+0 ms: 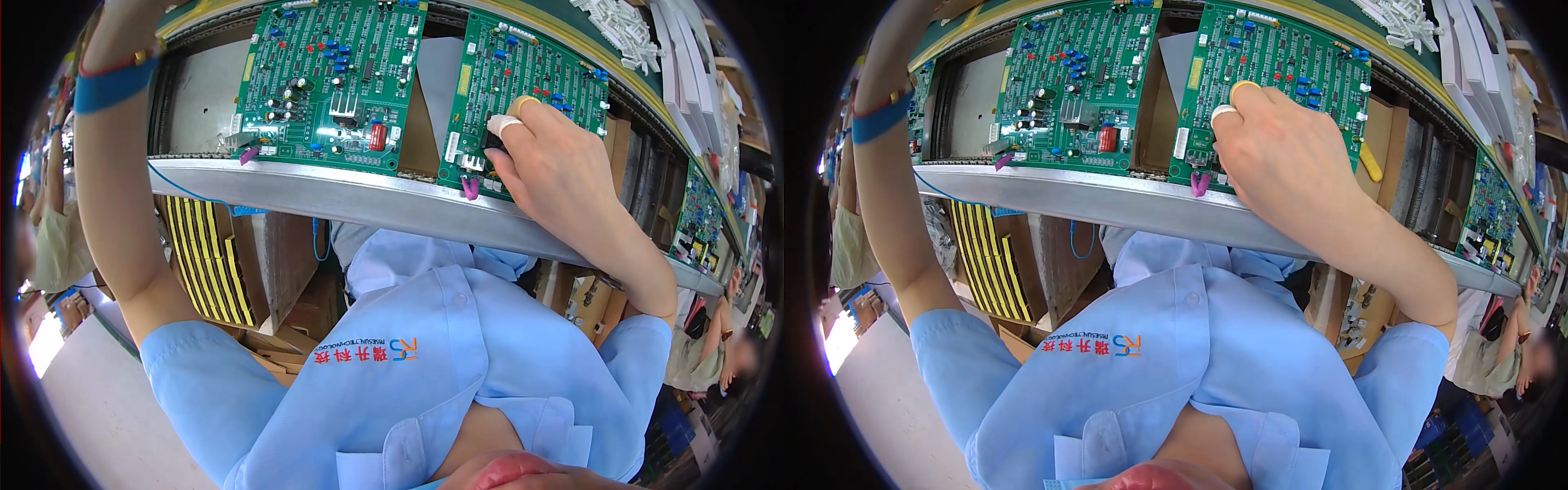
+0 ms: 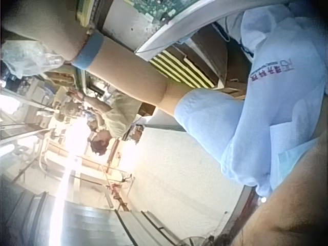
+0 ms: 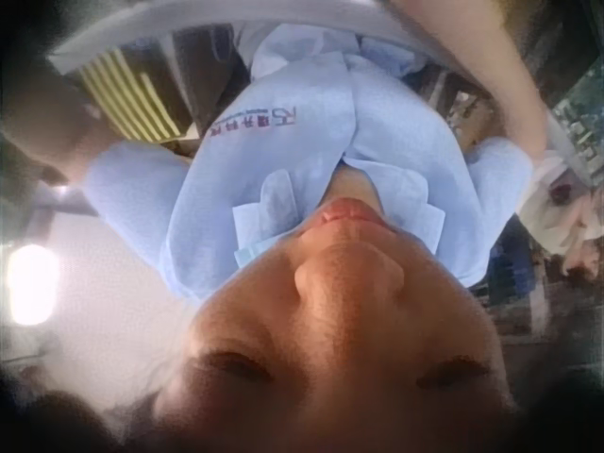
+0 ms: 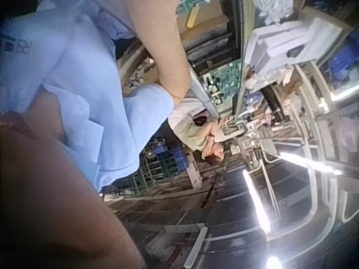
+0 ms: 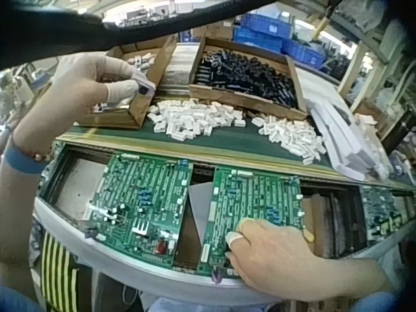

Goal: The person is assembling components onto a printed circuit board (PCB) on an assembly line.

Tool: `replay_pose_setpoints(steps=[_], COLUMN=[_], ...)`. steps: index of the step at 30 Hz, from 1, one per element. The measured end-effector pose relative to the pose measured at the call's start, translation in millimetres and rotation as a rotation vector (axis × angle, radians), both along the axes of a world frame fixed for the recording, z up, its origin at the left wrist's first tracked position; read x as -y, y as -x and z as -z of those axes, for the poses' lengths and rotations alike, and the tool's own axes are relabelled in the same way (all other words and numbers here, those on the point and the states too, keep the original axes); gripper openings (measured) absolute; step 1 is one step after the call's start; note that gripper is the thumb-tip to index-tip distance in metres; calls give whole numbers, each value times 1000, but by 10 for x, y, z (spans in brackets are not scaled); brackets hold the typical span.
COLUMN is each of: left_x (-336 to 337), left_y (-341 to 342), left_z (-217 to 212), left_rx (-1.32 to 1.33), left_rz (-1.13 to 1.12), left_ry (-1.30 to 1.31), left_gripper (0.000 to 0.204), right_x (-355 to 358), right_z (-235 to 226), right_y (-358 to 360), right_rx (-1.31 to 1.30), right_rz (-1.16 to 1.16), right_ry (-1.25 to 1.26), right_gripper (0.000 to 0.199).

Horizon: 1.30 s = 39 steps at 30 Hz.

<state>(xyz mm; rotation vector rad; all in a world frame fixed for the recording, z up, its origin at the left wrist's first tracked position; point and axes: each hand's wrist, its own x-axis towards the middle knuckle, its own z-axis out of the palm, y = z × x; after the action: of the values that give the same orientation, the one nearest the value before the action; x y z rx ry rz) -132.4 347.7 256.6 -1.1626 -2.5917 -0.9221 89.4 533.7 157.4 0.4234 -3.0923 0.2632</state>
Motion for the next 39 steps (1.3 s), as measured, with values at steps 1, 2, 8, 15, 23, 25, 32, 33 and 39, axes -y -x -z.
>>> replay_pose_setpoints(steps=[1,2,8,15,23,25,32,33,39], left_x=[-123,-119,-290,-233,-321,-338,-351,-342,-359], left_y=[-154,-273,-746,-1012,-1099,-1108,-1120,-1119,-1070], left_z=[48,82,566,1003,959,924,916,915,973], left_rx=[-75,114,106,28,-78,-87,-126,-123,-154], left_rz=[30,80,475,509,517,551,557,557,584], left_ry=[111,74,187,311,366,376,428,431,379], left_gripper=[21,20,18,20,23,23,23,23,21], right_x=[-32,-38,-310,-531,-657,-663,-667,-677,-588], right_z=[4,-17,-209,-37,-18,-16,0,-1,-166], right_y=[3,4,-7,-91,-162,-182,-206,-202,-108], right_rx=[7,-25,-177,-199,-148,-148,-168,-178,-174], right_rz=[21,0,120,155,198,179,175,152,170], right_ry=[-10,35,312,514,621,624,609,596,510], right_gripper=[24,18,28,36,37,37,36,36,32])
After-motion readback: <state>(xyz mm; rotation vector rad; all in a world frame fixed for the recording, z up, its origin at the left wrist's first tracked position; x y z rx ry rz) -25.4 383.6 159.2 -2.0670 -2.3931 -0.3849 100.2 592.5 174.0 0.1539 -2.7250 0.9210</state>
